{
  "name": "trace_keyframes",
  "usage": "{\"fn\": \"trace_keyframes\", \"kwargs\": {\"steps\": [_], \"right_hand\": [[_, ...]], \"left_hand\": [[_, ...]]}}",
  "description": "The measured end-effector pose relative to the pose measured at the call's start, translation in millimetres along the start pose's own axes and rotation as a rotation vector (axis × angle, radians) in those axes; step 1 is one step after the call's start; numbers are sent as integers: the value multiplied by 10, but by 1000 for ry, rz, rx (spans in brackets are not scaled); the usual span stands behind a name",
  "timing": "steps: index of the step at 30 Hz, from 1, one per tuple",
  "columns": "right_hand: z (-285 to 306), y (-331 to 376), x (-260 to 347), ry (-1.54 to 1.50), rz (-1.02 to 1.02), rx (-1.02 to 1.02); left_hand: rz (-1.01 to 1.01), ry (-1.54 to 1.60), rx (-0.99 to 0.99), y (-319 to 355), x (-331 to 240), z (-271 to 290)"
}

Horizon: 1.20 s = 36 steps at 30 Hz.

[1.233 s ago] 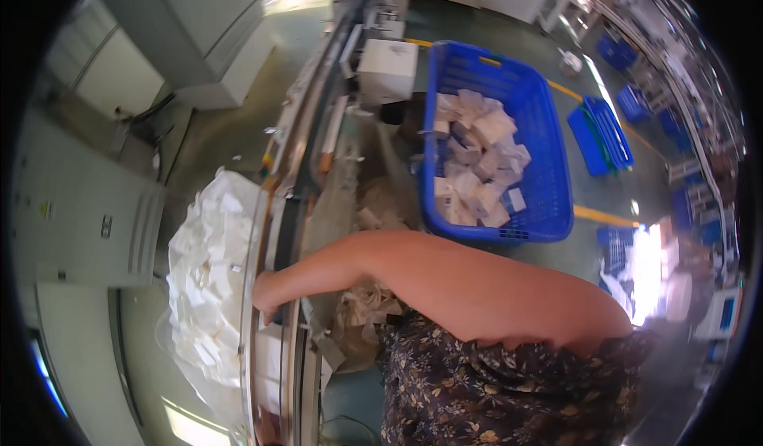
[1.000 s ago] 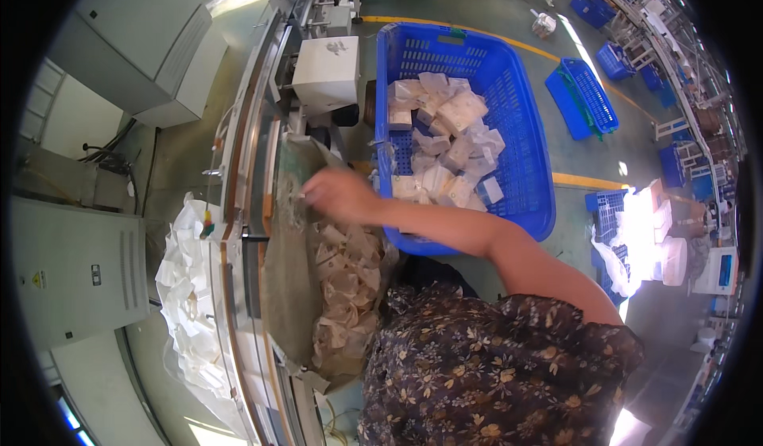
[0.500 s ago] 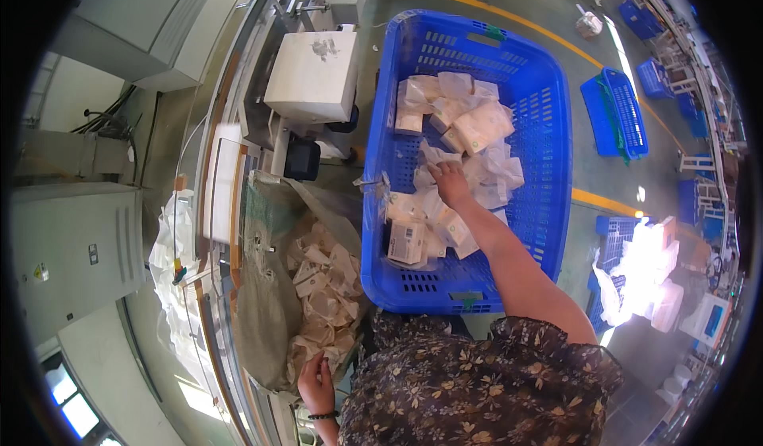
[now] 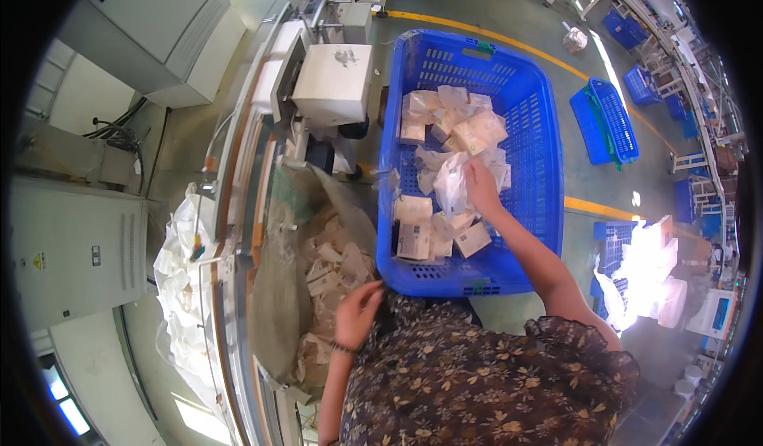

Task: The person picks up and turns over boxes on a conveyor belt and then walks to a bin to retrieve more boxes, placing them onto the industrial machinery.

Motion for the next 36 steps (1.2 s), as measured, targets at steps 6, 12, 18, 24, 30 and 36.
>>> {"fn": "trace_keyframes", "kwargs": {"steps": [6,12,18,24,30,36], "right_hand": [[4,809,1756,-499,-100,-16],[-380,1302,2253,-589,-31,500],[-538,1532,1818,-910,-276,1179],[-654,1045,85,137,-1,635],[-1279,1059,-30,712,317,1104],[-1553,1069,-258,792,287,1212]], "left_hand": [[6,642,398,-81,-241,-318],[-116,1142,541,234,-136,132],[47,969,31,521,345,536],[231,674,-278,937,522,1085],[-36,-416,-539,721,809,883],[384,-1430,-160,853,2015,415]]}}
Point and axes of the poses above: each hand's wrist, its own y-axis away from the middle knuckle, its own z-axis out of the back of the hand, x = y × z, the point moved 1 cm from there along -y, towards the middle knuckle, and after that the axes turned 5 degrees about z, right-handed, at the moved point
